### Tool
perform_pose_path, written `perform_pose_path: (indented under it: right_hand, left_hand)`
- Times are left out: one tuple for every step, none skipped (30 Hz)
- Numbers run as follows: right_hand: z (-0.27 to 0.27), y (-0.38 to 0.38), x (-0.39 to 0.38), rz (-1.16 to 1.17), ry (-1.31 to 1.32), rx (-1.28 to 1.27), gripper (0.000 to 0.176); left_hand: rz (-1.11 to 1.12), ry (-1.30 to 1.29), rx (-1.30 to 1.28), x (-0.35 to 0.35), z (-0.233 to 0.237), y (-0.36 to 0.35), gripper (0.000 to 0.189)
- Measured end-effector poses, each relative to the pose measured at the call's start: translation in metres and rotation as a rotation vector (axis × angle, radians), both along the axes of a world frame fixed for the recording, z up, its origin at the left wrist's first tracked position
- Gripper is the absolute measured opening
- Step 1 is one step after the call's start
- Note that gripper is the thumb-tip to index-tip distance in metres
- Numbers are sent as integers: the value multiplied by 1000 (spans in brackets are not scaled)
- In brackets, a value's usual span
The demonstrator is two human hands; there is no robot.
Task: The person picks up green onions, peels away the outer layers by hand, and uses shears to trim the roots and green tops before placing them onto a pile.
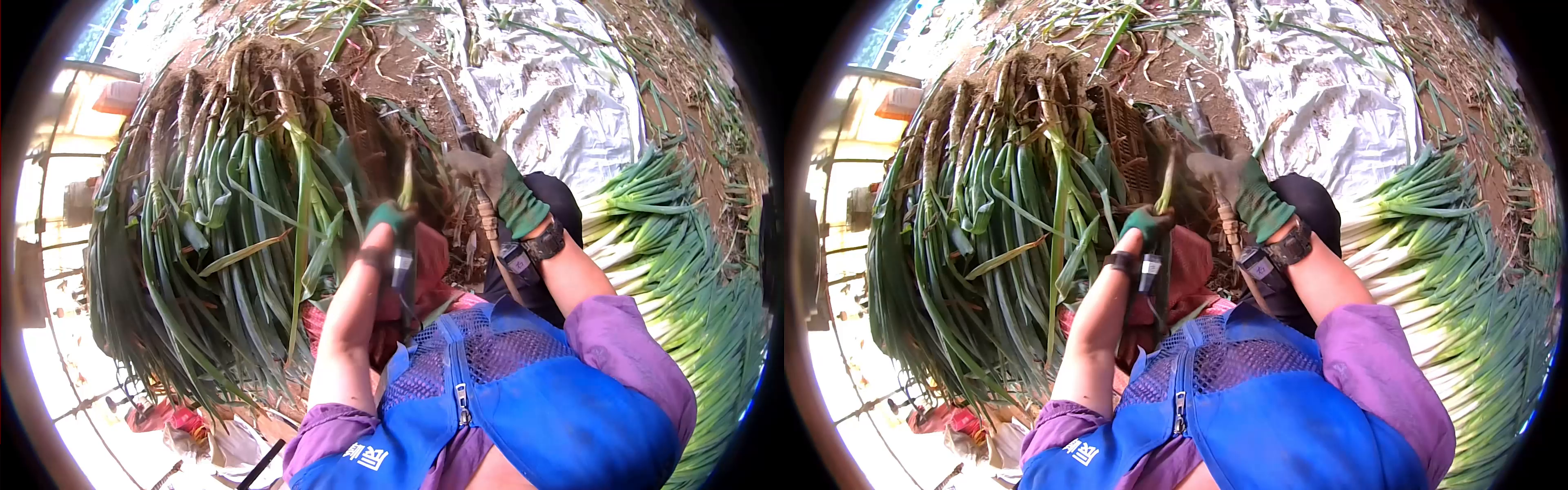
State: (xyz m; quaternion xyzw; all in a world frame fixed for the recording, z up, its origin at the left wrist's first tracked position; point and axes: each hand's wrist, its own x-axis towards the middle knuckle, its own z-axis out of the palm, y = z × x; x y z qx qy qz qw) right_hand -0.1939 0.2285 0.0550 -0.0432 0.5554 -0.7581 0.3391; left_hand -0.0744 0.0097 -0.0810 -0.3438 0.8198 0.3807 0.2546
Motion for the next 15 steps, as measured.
perform_pose_path:
  right_hand:
    - [0, -1, 1, -4, 22, -26, 28]
    - [-2, -1, 3, -7, 44, -51, 29]
    - [-2, -1, 5, -9, 65, -75, 31]
    - [5, 0, 8, 31, 117, -40, 37]
    - [8, -2, 10, 78, 152, 51, 38]
    - [10, -3, 14, 126, 186, 143, 40]
    - [13, -5, 17, 175, 224, 236, 41]
    - [33, -7, 27, 245, 207, 235, 48]
    - [38, -12, 42, 277, 184, 199, 48]
    - [43, -17, 56, 309, 161, 163, 49]
    - [46, -20, 66, 342, 137, 128, 50]
    - [47, -23, 76, 418, 124, 116, 52]
    - [47, -27, 87, 495, 113, 105, 55]
    - [46, -32, 97, 546, 166, 180, 54]
    - [49, -37, 104, 594, 221, 254, 53]
  left_hand:
    - [122, 114, 186, 2, -11, -15, 33]
    - [232, 167, 286, 1, 76, 2, 30]
    - [252, 316, 403, 4, 109, 0, 29]
    - [274, 424, 460, 7, 136, -5, 27]
    - [295, 532, 515, 11, 160, -13, 24]
    - [296, 581, 505, 15, 181, -23, 29]
    - [299, 631, 495, 19, 198, -36, 33]
    - [297, 610, 410, 25, 211, -49, 32]
    - [295, 587, 325, 30, 221, -63, 30]
    - [289, 592, 233, 37, 210, -83, 31]
    - [322, 532, 186, 45, 199, -97, 32]
    - [356, 469, 141, 54, 187, -107, 34]
    - [391, 404, 98, 64, 173, -115, 35]
    - [367, 413, 63, 76, 158, -121, 41]
    - [389, 437, 105, 83, 159, -119, 38]
